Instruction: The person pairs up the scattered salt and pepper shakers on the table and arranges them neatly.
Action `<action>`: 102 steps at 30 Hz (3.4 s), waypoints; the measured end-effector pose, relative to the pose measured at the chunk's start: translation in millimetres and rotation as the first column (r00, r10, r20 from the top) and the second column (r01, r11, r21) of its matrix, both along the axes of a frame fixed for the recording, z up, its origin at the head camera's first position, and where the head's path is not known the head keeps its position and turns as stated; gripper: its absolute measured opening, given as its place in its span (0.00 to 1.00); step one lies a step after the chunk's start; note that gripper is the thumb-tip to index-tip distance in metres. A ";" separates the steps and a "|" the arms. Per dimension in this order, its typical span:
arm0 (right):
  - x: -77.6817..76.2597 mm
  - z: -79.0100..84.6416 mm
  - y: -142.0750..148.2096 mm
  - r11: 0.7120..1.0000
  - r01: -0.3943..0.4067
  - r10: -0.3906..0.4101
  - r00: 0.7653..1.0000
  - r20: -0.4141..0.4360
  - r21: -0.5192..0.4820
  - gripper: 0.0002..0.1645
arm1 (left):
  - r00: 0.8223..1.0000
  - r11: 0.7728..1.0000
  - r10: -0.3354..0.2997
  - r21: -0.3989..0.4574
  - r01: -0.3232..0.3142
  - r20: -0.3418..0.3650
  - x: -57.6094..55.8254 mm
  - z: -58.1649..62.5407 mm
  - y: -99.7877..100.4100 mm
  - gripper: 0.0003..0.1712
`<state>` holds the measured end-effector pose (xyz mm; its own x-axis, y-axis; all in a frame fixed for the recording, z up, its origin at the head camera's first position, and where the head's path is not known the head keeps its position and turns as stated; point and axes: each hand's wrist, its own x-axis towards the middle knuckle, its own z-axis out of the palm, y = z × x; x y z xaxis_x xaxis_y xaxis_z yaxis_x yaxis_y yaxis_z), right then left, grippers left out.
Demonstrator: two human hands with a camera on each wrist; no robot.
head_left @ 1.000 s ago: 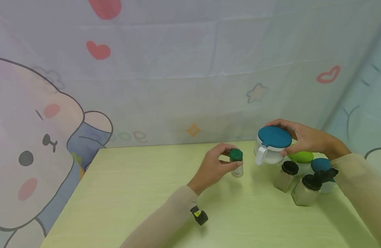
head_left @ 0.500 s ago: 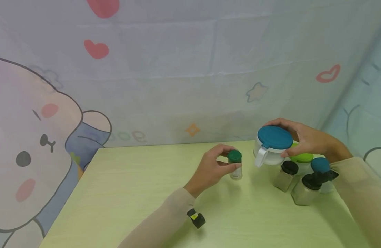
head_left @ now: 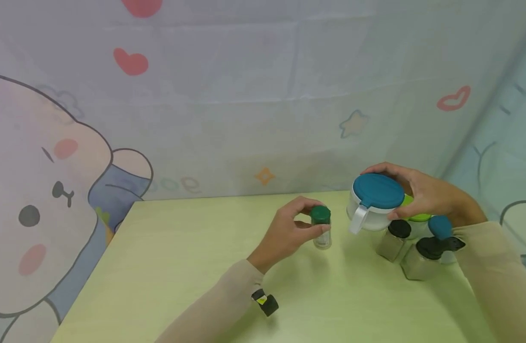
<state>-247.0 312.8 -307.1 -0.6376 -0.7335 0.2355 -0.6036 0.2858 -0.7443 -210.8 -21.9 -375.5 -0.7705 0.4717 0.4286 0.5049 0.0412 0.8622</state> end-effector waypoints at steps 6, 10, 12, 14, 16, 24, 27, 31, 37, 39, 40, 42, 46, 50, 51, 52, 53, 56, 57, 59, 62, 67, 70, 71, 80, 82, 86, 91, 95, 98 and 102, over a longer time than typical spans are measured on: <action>4.8 -0.9 -6.0 1.000 -0.004 0.004 0.999 -0.041 -0.006 0.52 | 1.000 1.000 -0.002 -0.003 0.002 0.011 3.5 3.4 -6.1 0.20; 8.7 -1.1 -11.8 1.000 -0.009 0.009 0.999 -0.040 -0.001 0.51 | 1.000 1.000 -0.004 -0.006 0.004 0.006 5.9 4.5 -10.4 0.20; 9.1 -1.8 -14.0 1.000 -0.024 0.024 0.999 -0.038 -0.001 0.52 | 1.000 1.000 -0.004 -0.009 0.004 0.001 7.2 4.8 -12.3 0.20; 7.9 -3.6 -15.6 0.999 -0.038 0.038 0.999 -0.036 -0.003 0.51 | 1.000 1.000 -0.001 -0.014 0.001 -0.002 8.1 4.7 -14.2 0.20; 6.6 -5.5 -17.0 0.999 -0.047 0.047 0.999 -0.026 -0.009 0.52 | 1.000 1.000 -0.001 -0.017 0.001 -0.001 8.6 4.6 -15.9 0.20; 2.8 -12.9 -23.0 0.997 -0.073 0.073 0.997 0.006 -0.011 0.53 | 1.000 0.999 0.013 -0.031 -0.013 -0.004 11.5 4.1 -25.0 0.21; 2.6 -14.0 -26.3 0.997 -0.078 0.078 0.997 0.005 -0.006 0.52 | 1.000 0.999 0.026 -0.037 -0.026 -0.008 12.7 4.4 -28.5 0.21; 3.2 -15.5 -29.0 0.997 -0.083 0.083 0.997 0.006 -0.008 0.52 | 0.999 0.999 0.034 -0.039 -0.034 0.008 13.7 2.6 -32.4 0.21; 3.1 -18.7 -33.9 0.994 -0.109 0.109 0.994 -0.009 -0.013 0.51 | 0.999 0.998 0.046 -0.045 -0.045 0.017 16.0 -0.1 -39.7 0.22; 3.1 -18.6 -35.8 0.994 -0.112 0.112 0.994 -0.009 -0.008 0.51 | 0.999 0.998 0.052 -0.047 -0.052 0.014 16.6 -0.2 -42.4 0.22; 3.1 -18.5 -36.8 0.993 -0.114 0.114 0.993 -0.009 -0.006 0.51 | 0.998 0.997 0.055 -0.047 -0.054 0.012 17.0 0.0 -43.7 0.21; 2.9 -18.5 -38.6 0.993 -0.120 0.120 0.993 -0.011 -0.004 0.52 | 0.998 0.997 0.060 -0.046 -0.059 0.008 17.6 0.3 -46.4 0.22; 2.0 -19.6 -42.8 0.990 -0.141 0.141 0.990 -0.032 -0.013 0.52 | 0.998 0.997 0.061 -0.042 -0.061 -0.001 18.4 1.0 -51.4 0.22; 0.8 -21.6 -47.5 0.987 -0.157 0.157 0.987 -0.040 -0.017 0.52 | 0.998 0.997 0.063 -0.046 -0.063 -0.001 19.3 0.9 -55.6 0.22; 0.6 -22.0 -48.5 0.987 -0.159 0.158 0.987 -0.036 -0.014 0.52 | 0.998 0.997 0.063 -0.047 -0.063 -0.003 19.4 0.6 -56.5 0.22; 0.4 -22.5 -49.5 0.987 -0.162 0.161 0.986 -0.032 -0.012 0.52 | 0.998 0.997 0.066 -0.050 -0.066 -0.002 19.7 0.2 -57.6 0.22; 0.2 -23.1 -50.5 0.987 -0.163 0.163 0.986 -0.031 -0.011 0.52 | 0.998 0.996 0.067 -0.051 -0.067 0.000 19.8 -0.2 -58.6 0.22; -0.8 -24.4 -53.1 0.985 -0.172 0.171 0.985 -0.017 -0.009 0.51 | 0.998 0.997 0.066 -0.050 -0.065 0.001 19.5 -1.8 -61.4 0.22; -0.9 -24.7 -53.9 0.985 -0.172 0.172 0.985 -0.009 -0.007 0.51 | 0.998 0.997 0.065 -0.051 -0.065 0.001 19.2 -2.2 -62.3 0.22; -1.2 -25.0 -55.9 0.985 -0.174 0.174 0.985 0.002 -0.005 0.51 | 0.998 0.997 0.065 -0.051 -0.064 0.004 18.5 -2.9 -64.1 0.21; -0.7 -24.7 -59.7 0.985 -0.175 0.175 0.984 0.021 -0.001 0.51 | 0.997 0.996 0.071 -0.054 -0.071 0.006 18.0 -4.1 -67.0 0.21; 1.2 -25.3 -66.5 0.986 -0.167 0.167 0.985 0.038 0.009 0.50 | 0.997 0.995 0.083 -0.059 -0.082 0.007 18.6 -6.2 -71.7 0.22; 1.2 -26.6 -70.1 0.986 -0.164 0.163 0.986 0.040 0.014 0.50 | 0.996 0.994 0.091 -0.062 -0.090 0.008 19.6 -7.2 -74.7 0.22; 1.0 -27.1 -71.3 0.987 -0.161 0.161 0.986 0.041 0.016 0.50 | 0.995 0.993 0.095 -0.064 -0.095 0.009 20.0 -7.4 -75.8 0.22; -1.7 -32.9 -81.4 0.984 -0.174 0.174 0.985 0.017 0.035 0.50 | 0.992 0.990 0.119 -0.076 -0.117 0.031 23.2 -11.5 -85.2 0.22; -1.9 -34.1 -83.0 0.985 -0.165 0.165 0.986 0.014 0.041 0.50 | 0.993 0.991 0.117 -0.076 -0.114 0.036 24.4 -12.5 -86.8 0.22; -2.7 -36.0 -85.2 0.986 -0.162 0.160 0.987 0.029 0.041 0.50 | 0.992 0.990 0.121 -0.075 -0.118 0.045 26.8 -13.8 -90.0 0.21; -3.8 -37.5 -89.2 0.987 -0.156 0.153 0.987 0.052 0.047 0.51 | 0.989 0.988 0.137 -0.074 -0.132 0.056 28.6 -15.6 -94.9 0.22; -4.3 -38.5 -93.0 0.987 -0.152 0.150 0.987 0.053 0.053 0.52 | 0.987 0.987 0.145 -0.077 -0.140 0.066 30.0 -16.2 -98.6 0.21; -5.4 -40.7 -95.9 0.986 -0.160 0.157 0.986 0.054 0.055 0.52 | 0.986 0.987 0.149 -0.074 -0.144 0.069 31.5 -16.6 -101.1 0.21; -8.2 -45.4 -99.5 0.982 -0.180 0.177 0.982 0.069 0.049 0.51 | 0.985 0.986 0.156 -0.074 -0.151 0.069 33.4 -18.0 -104.6 0.22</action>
<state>-255.3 213.3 -352.5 -0.5080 -0.8474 0.1549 -0.5999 0.2190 -0.7695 -177.4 -126.5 -393.5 -0.8647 0.3715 0.3381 0.4224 0.1737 0.8896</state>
